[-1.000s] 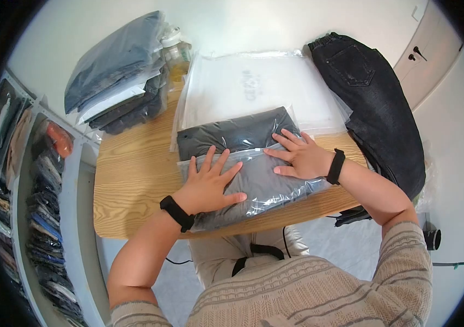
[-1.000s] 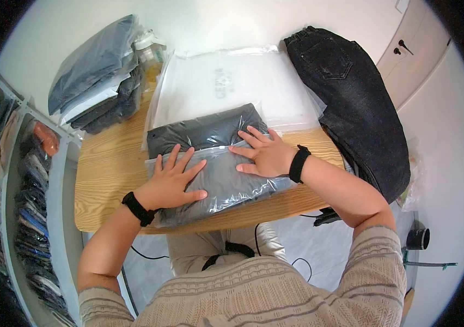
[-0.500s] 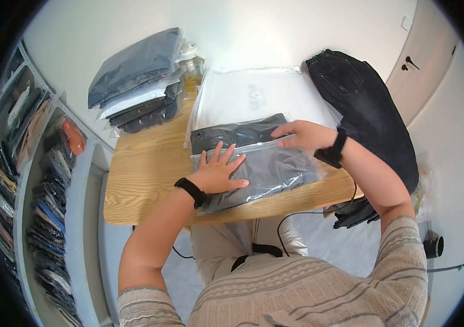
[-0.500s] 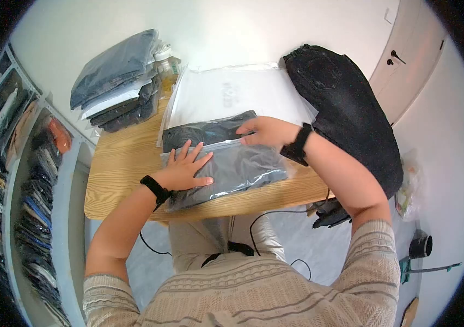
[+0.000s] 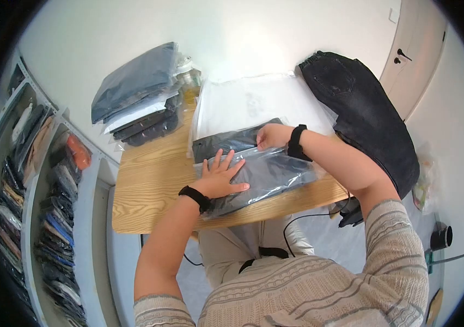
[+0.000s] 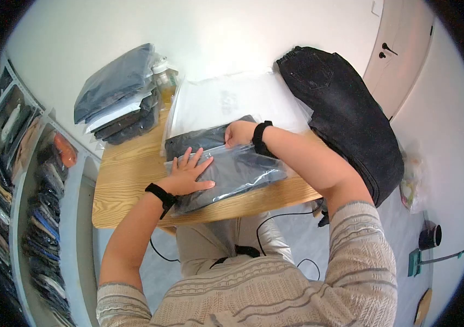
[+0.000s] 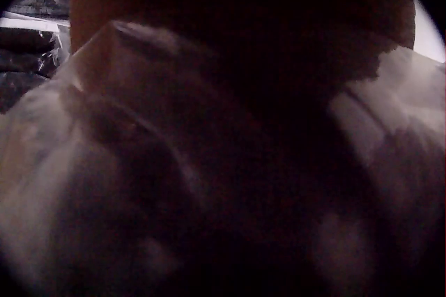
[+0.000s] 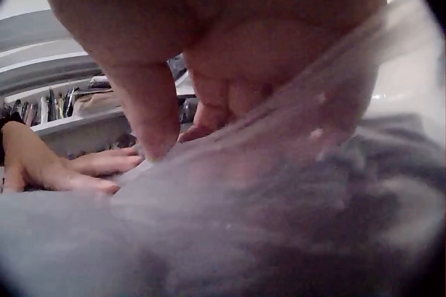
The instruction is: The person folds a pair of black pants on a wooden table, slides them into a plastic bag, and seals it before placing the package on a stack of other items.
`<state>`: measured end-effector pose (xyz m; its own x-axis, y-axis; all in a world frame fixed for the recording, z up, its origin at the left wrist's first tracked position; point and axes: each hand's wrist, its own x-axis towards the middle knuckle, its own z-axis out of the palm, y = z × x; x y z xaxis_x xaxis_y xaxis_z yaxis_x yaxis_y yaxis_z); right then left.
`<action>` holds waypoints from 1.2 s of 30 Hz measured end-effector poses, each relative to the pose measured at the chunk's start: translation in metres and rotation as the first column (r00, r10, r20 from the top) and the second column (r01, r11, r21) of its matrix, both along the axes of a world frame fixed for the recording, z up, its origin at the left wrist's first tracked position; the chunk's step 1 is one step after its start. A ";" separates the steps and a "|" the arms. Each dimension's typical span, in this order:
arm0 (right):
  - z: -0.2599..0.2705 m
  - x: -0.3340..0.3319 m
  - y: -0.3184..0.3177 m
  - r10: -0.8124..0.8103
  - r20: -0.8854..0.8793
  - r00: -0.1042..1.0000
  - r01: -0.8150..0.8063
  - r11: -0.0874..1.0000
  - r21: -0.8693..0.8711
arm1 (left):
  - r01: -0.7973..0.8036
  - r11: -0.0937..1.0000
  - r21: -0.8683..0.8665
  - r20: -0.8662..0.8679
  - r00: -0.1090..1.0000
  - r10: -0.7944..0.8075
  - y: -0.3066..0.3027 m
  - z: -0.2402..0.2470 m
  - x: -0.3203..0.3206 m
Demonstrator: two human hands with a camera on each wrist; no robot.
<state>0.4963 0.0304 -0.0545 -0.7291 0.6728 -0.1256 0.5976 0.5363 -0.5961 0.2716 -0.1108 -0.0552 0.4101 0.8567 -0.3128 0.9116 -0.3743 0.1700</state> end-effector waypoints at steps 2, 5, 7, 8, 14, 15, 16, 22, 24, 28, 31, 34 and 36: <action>0.007 0.010 0.006 -0.031 0.032 0.999 0.032 0.999 -0.029 | -0.017 1.000 -0.002 0.009 1.000 0.017 0.000 0.000 -0.001; 0.021 0.037 0.014 -0.046 0.127 0.991 0.042 0.999 0.030 | -0.022 1.000 0.004 0.016 1.000 0.022 0.001 -0.003 -0.002; 0.030 0.059 0.020 -0.100 0.180 0.979 0.102 0.995 -0.004 | -0.020 1.000 -0.002 0.020 1.000 0.020 0.001 -0.003 -0.002; 0.032 0.070 0.020 -0.151 0.217 0.964 0.160 0.987 -0.026 | -0.019 1.000 -0.002 0.020 1.000 0.019 0.001 -0.003 -0.003; 0.028 0.099 0.011 -0.327 -0.007 0.945 0.327 0.943 -0.057 | -0.013 1.000 -0.015 0.015 1.000 0.013 0.001 0.001 -0.002; 0.028 0.097 0.004 -0.382 -0.189 0.905 0.388 0.922 -0.010 | -0.014 1.000 -0.015 0.017 1.000 0.015 0.002 0.001 -0.003; 0.035 0.088 -0.010 -0.327 -0.195 0.925 0.344 0.937 0.062 | -0.009 1.000 -0.002 0.013 1.000 0.009 0.002 0.000 -0.003; 0.022 0.037 -0.102 0.153 0.306 0.940 -0.235 0.938 0.253 | 0.090 0.987 0.134 -0.041 0.995 -0.086 -0.001 0.013 -0.009; 0.016 0.030 -0.096 0.121 0.436 0.892 -0.252 0.933 0.256 | 0.160 0.964 0.210 -0.089 0.986 -0.145 0.004 0.014 -0.017; 0.014 0.030 -0.079 0.064 0.537 0.841 -0.245 0.930 0.274 | 0.171 0.960 0.223 -0.090 0.984 -0.155 0.020 0.008 -0.021; 0.002 0.034 -0.076 0.062 0.473 0.879 -0.222 0.931 0.291 | 0.118 0.979 0.164 0.010 0.993 -0.121 0.026 0.001 -0.023; -0.003 0.035 -0.073 0.081 0.454 0.887 -0.224 0.936 0.272 | 0.111 0.985 0.130 0.078 0.990 -0.122 0.029 -0.002 -0.025; -0.005 0.036 -0.070 0.081 0.445 0.892 -0.221 0.936 0.272 | 0.113 0.982 0.154 0.101 0.986 -0.130 0.032 -0.002 -0.025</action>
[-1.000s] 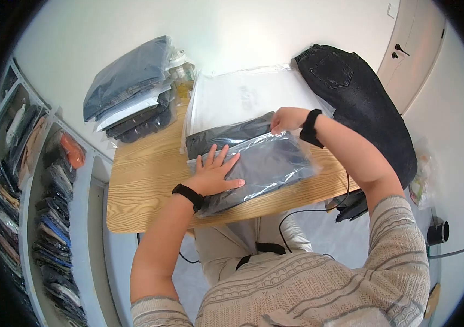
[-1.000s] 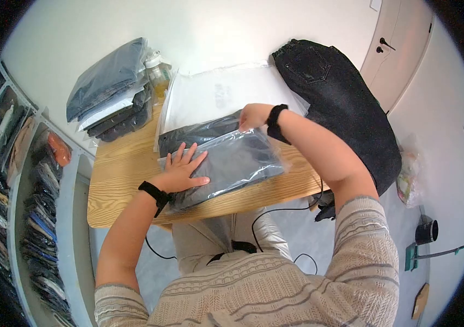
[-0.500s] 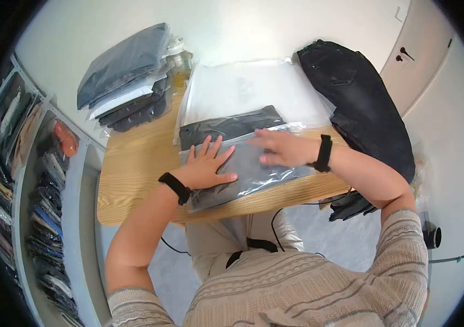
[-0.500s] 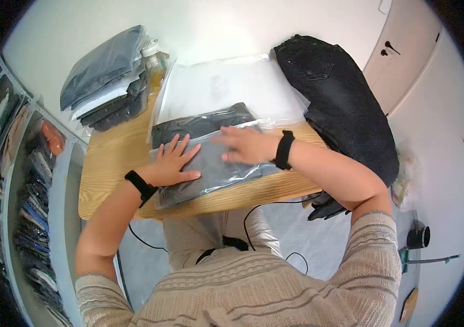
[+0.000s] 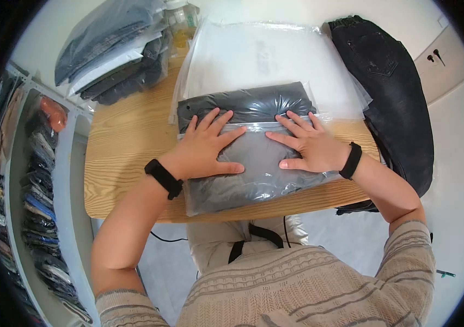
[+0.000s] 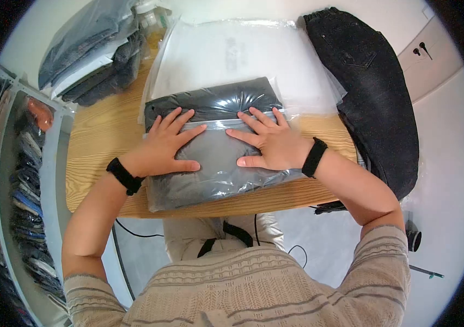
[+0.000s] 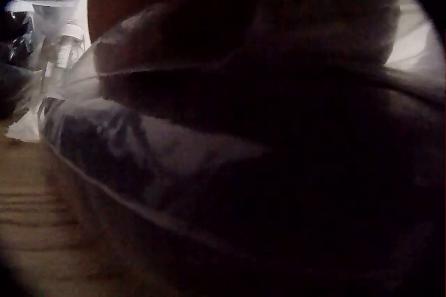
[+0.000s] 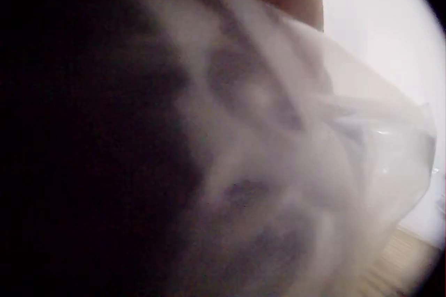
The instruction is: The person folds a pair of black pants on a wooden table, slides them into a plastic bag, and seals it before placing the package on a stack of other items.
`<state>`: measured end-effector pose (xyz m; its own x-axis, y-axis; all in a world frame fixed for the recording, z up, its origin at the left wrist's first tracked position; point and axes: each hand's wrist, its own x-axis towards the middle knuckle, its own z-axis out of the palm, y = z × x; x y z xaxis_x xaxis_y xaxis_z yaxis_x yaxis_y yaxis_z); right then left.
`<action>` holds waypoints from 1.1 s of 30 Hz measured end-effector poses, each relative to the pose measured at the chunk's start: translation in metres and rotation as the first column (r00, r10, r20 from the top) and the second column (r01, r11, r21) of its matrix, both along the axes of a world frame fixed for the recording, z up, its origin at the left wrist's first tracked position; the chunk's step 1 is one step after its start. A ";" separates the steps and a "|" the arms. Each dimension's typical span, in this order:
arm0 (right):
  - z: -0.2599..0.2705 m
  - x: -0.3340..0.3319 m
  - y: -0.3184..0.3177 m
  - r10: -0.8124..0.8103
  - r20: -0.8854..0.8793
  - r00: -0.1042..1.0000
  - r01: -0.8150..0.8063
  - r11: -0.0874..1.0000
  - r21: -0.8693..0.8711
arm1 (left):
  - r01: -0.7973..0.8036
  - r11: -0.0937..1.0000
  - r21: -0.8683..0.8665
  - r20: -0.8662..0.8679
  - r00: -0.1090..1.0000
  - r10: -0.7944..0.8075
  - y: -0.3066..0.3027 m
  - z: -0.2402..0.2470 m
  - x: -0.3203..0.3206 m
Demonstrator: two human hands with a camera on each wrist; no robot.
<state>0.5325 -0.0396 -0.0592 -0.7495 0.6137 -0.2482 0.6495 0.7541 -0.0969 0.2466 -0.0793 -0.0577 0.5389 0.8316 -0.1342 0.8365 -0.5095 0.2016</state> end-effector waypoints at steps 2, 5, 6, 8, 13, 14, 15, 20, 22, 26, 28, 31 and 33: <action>-0.002 0.001 0.001 0.013 -0.032 0.999 -0.013 1.000 0.007 | 0.009 1.000 0.001 0.001 1.000 -0.009 0.001 -0.001 0.000; -0.003 0.002 0.001 0.022 -0.049 0.999 -0.021 1.000 0.018 | 0.016 1.000 0.017 -0.001 1.000 -0.016 0.001 -0.001 0.002; -0.003 0.001 0.002 0.014 -0.047 0.999 -0.013 1.000 0.020 | 0.011 1.000 0.022 -0.003 1.000 -0.011 0.001 0.000 0.002; -0.003 0.001 0.002 0.021 -0.041 0.999 -0.021 1.000 0.015 | 0.014 1.000 0.026 0.000 1.000 -0.014 0.001 -0.002 0.001; 0.018 0.014 0.035 0.023 -0.283 0.959 -0.123 0.932 -0.341 | 0.004 1.000 0.030 -0.002 1.000 -0.004 0.000 0.001 0.001; 0.025 0.022 0.045 0.023 -0.281 0.959 -0.117 0.939 -0.323 | -0.003 1.000 -0.002 -0.003 1.000 0.003 0.000 0.004 0.001; 0.033 0.029 0.053 -0.150 -0.396 0.906 -0.006 0.931 -0.366 | -0.012 0.999 -0.036 -0.005 1.000 0.012 0.000 0.005 0.001; 0.043 0.052 0.075 -0.519 -0.364 0.773 0.392 0.843 -0.368 | -0.024 0.999 -0.026 0.041 0.999 0.025 -0.001 0.000 -0.001; 0.036 0.051 0.075 -0.502 -0.284 0.817 0.421 0.855 -0.302 | -0.032 0.999 -0.031 0.036 0.999 0.033 -0.002 0.001 0.000; 0.020 0.061 0.085 -0.538 -0.328 0.776 0.351 0.801 -0.484 | -0.045 0.998 -0.050 0.014 0.999 0.046 -0.002 0.002 0.001; 0.016 0.074 0.092 -0.573 -0.348 0.741 0.342 0.770 -0.540 | -0.042 0.998 -0.055 0.013 0.999 0.043 -0.002 0.001 0.001; 0.017 0.083 0.088 -0.657 -0.316 0.684 0.394 0.698 -0.598 | -0.036 0.998 -0.044 0.025 0.999 0.038 -0.002 0.000 0.002; 0.019 0.087 0.081 -0.704 -0.272 0.656 0.457 0.658 -0.599 | -0.050 0.997 -0.055 0.014 0.999 0.051 -0.001 0.002 0.003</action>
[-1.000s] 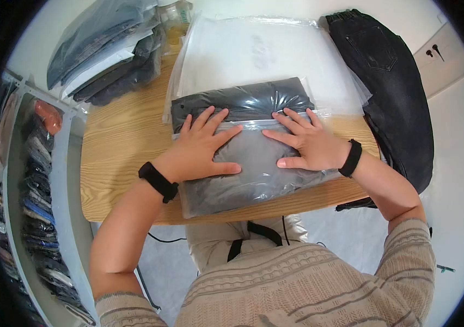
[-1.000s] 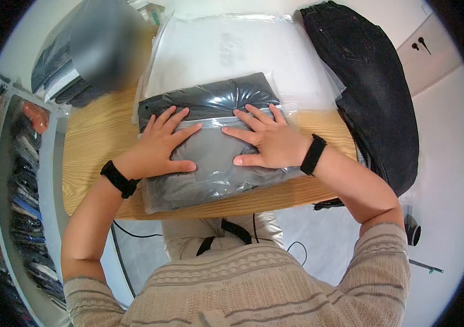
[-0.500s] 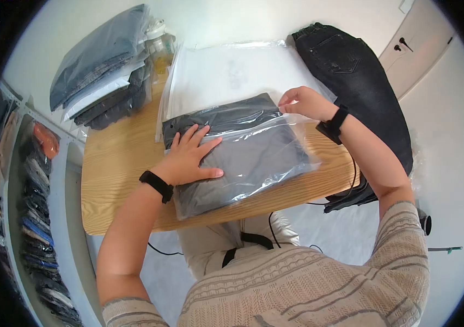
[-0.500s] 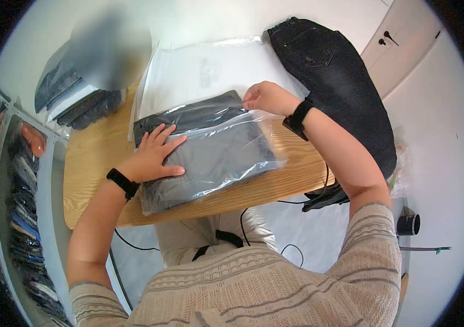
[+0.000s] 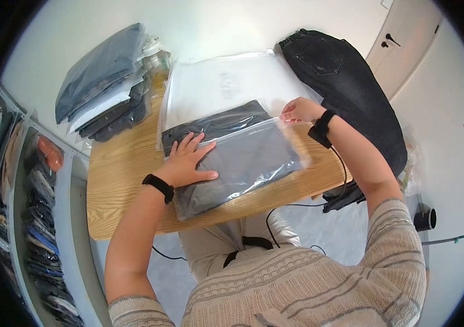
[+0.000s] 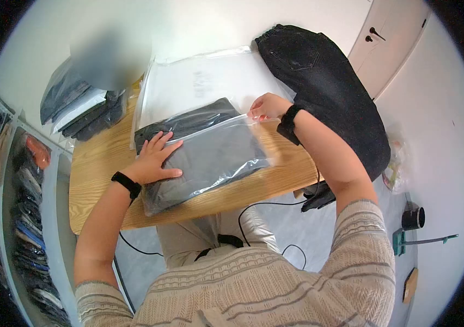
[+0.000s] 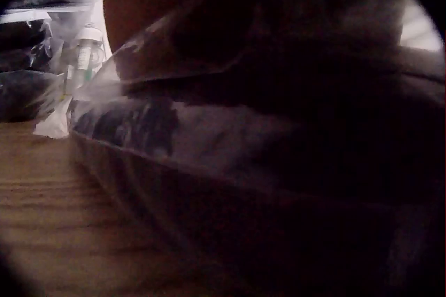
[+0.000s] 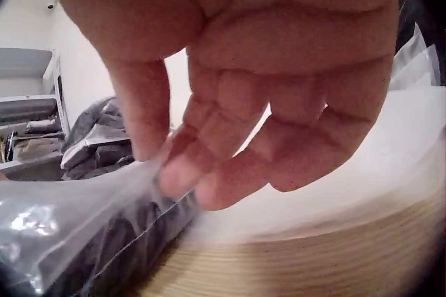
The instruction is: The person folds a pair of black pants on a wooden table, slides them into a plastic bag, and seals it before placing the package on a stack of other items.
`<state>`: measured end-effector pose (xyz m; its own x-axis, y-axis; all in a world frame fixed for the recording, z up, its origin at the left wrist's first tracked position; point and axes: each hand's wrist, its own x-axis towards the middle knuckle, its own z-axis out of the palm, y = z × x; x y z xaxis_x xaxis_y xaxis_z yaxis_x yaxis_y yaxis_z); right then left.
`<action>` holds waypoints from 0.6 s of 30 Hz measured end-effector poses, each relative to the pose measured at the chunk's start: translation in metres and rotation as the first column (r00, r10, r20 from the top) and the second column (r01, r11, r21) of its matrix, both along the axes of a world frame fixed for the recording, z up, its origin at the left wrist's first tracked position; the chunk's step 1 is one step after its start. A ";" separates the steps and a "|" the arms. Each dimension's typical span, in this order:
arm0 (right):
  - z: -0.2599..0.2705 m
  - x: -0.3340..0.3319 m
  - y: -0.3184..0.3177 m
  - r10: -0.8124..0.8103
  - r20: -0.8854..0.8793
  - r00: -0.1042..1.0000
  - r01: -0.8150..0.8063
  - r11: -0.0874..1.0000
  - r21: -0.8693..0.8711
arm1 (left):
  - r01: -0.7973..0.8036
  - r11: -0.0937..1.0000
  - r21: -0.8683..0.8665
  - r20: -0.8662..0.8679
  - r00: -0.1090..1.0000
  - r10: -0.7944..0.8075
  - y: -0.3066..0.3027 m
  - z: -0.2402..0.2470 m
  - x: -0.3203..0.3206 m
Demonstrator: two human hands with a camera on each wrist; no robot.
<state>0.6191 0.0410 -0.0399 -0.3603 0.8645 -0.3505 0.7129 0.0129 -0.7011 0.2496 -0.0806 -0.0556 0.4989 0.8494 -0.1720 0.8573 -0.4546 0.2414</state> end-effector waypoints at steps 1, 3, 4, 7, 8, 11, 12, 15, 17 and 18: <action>-0.002 0.001 -0.007 -0.095 -0.066 0.993 0.098 0.994 0.039 | 0.005 1.000 0.001 -0.002 1.000 -0.005 0.000 0.000 0.000; -0.008 0.004 -0.028 -0.188 -0.138 0.972 0.199 0.978 0.067 | -0.002 1.000 0.010 0.021 1.000 0.002 -0.001 -0.002 -0.001; -0.010 0.008 -0.045 -0.203 -0.147 0.968 0.237 0.929 0.284 | 0.000 1.000 0.007 0.020 1.000 0.000 -0.003 -0.002 -0.001; 0.005 -0.002 -0.125 0.053 -0.068 0.996 0.017 0.657 0.754 | -0.008 1.000 0.018 0.027 1.000 0.007 -0.002 -0.002 -0.001; 0.005 -0.009 -0.149 0.107 -0.008 0.994 -0.064 0.650 0.758 | -0.006 0.999 0.041 0.015 1.000 0.005 -0.001 -0.004 -0.002; -0.011 -0.023 -0.185 0.213 0.096 0.972 -0.217 0.668 0.712 | -0.003 0.998 0.067 -0.026 1.000 0.005 -0.002 -0.010 -0.006; -0.020 -0.028 -0.188 0.182 0.078 0.980 -0.185 0.699 0.691 | 0.007 0.991 0.134 0.005 1.000 -0.007 -0.005 -0.006 -0.004; -0.026 -0.036 -0.188 0.146 0.061 0.987 -0.149 0.735 0.661 | 0.006 0.945 0.328 -0.029 1.000 0.004 -0.021 0.014 -0.011; -0.028 -0.035 -0.185 0.139 0.023 0.990 -0.122 0.768 0.629 | -0.195 0.883 0.426 0.224 0.969 0.106 -0.041 0.029 -0.026; -0.030 -0.034 -0.184 0.143 0.006 0.990 -0.115 0.768 0.630 | -0.243 0.847 0.473 0.220 0.963 0.154 -0.058 0.030 -0.034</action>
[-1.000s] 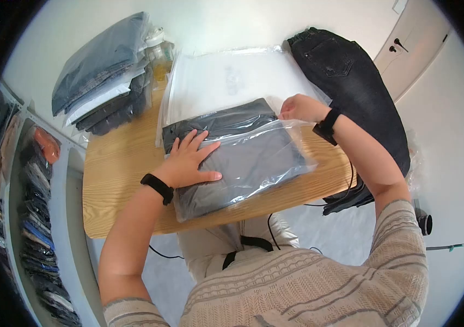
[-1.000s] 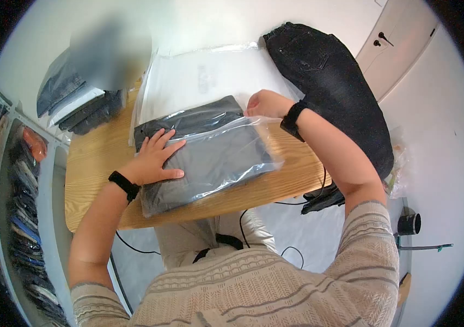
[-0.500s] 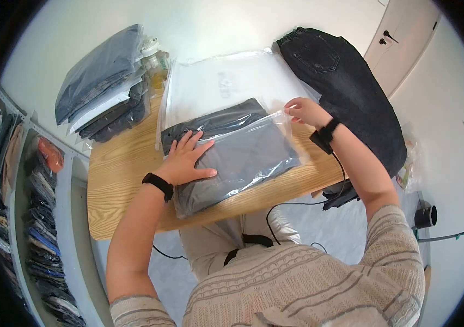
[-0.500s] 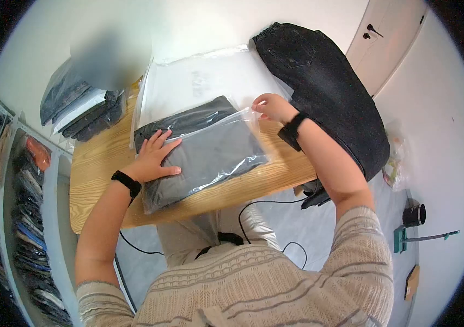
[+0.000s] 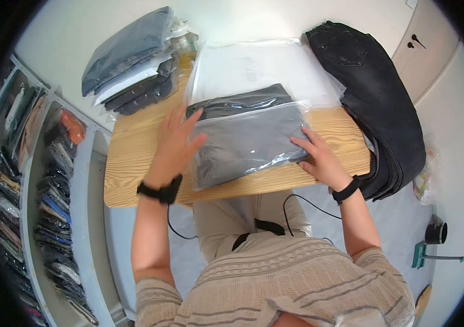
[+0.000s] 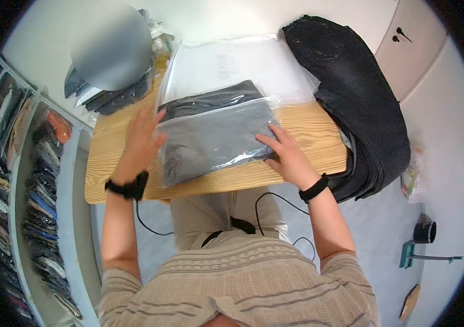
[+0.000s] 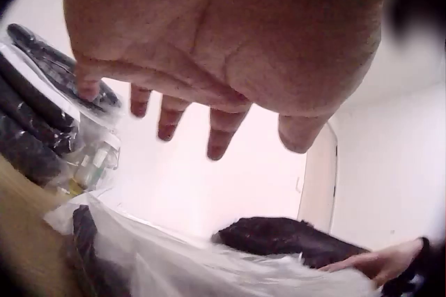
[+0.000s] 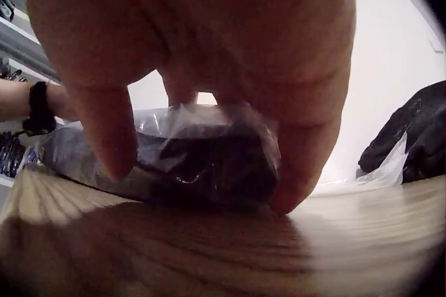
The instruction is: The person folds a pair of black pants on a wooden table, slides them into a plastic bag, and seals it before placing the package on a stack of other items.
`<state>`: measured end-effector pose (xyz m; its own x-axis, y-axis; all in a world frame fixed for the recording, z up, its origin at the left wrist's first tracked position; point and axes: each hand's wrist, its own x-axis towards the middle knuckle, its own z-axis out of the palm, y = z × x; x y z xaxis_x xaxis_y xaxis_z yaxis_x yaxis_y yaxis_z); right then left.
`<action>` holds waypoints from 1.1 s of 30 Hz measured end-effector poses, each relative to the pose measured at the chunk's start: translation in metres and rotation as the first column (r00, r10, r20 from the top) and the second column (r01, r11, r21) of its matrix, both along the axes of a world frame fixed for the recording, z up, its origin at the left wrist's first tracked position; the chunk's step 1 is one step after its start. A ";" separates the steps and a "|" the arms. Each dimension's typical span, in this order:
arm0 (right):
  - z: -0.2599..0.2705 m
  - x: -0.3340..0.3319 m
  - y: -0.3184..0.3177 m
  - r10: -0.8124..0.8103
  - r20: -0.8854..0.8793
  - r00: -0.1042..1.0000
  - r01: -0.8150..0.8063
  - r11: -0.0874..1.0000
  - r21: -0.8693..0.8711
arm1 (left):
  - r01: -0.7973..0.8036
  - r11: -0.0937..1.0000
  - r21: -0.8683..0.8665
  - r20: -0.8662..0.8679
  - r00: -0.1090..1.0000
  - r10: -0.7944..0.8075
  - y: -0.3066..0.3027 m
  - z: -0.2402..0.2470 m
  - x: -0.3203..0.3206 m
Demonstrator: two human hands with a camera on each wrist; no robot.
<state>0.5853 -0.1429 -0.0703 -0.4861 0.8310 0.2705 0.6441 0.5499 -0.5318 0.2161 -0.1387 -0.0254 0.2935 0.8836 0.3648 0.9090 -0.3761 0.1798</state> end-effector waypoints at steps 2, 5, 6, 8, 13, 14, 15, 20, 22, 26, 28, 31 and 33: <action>-0.002 -0.001 0.002 -0.004 -0.002 1.000 0.004 1.000 -0.007 | 0.059 0.998 -0.008 0.192 0.980 -0.056 -0.043 -0.026 -0.012; -0.002 0.000 0.003 -0.019 -0.001 1.000 0.019 1.000 -0.020 | -0.003 0.948 -0.317 0.329 0.938 0.113 -0.092 -0.025 0.011; -0.003 -0.001 0.003 -0.027 0.000 1.000 0.027 0.999 -0.035 | 0.017 0.938 -0.345 0.368 0.922 0.118 -0.097 -0.037 0.014; -0.002 -0.002 0.002 -0.030 -0.006 1.000 0.029 0.998 -0.053 | 0.037 0.927 -0.372 0.408 0.904 0.128 -0.097 -0.054 0.022; 0.000 0.000 0.002 -0.038 0.019 0.999 0.038 0.999 -0.012 | -0.137 0.914 -0.382 0.479 0.817 0.322 -0.078 -0.058 0.046; 0.001 -0.003 0.000 -0.106 -0.026 0.994 0.104 0.993 -0.058 | -0.126 0.919 -0.373 0.484 0.819 0.309 -0.073 -0.063 0.046; 0.000 -0.005 -0.001 -0.173 -0.071 0.982 0.165 0.981 -0.106 | -0.135 0.948 -0.289 0.468 0.843 0.263 -0.068 -0.068 0.044; -0.004 0.002 0.018 -0.293 -0.191 0.937 0.262 0.950 -0.172 | -0.156 0.985 -0.079 0.427 0.887 0.174 -0.049 -0.059 0.037; 0.002 0.004 0.022 -0.311 -0.311 0.898 0.300 0.950 -0.085 | -0.172 0.985 -0.018 0.564 0.811 0.152 -0.040 -0.043 0.040; 0.028 0.014 0.026 -0.221 -0.565 0.795 0.222 0.973 -0.068 | -0.189 0.982 0.003 0.656 0.742 0.141 -0.042 0.006 0.044; 0.075 0.018 -0.003 -0.192 -0.507 0.840 0.241 0.970 0.032 | -0.224 0.941 0.255 0.506 0.860 0.067 -0.062 0.043 0.044; 0.116 0.026 -0.037 -0.133 -0.518 0.845 0.160 0.987 0.009 | -0.250 0.922 0.296 0.522 0.850 0.063 -0.103 0.078 0.045; 0.114 0.030 -0.042 -0.138 -0.581 0.802 0.110 0.990 -0.082 | -0.290 0.931 0.221 0.583 0.805 0.112 -0.117 0.082 0.050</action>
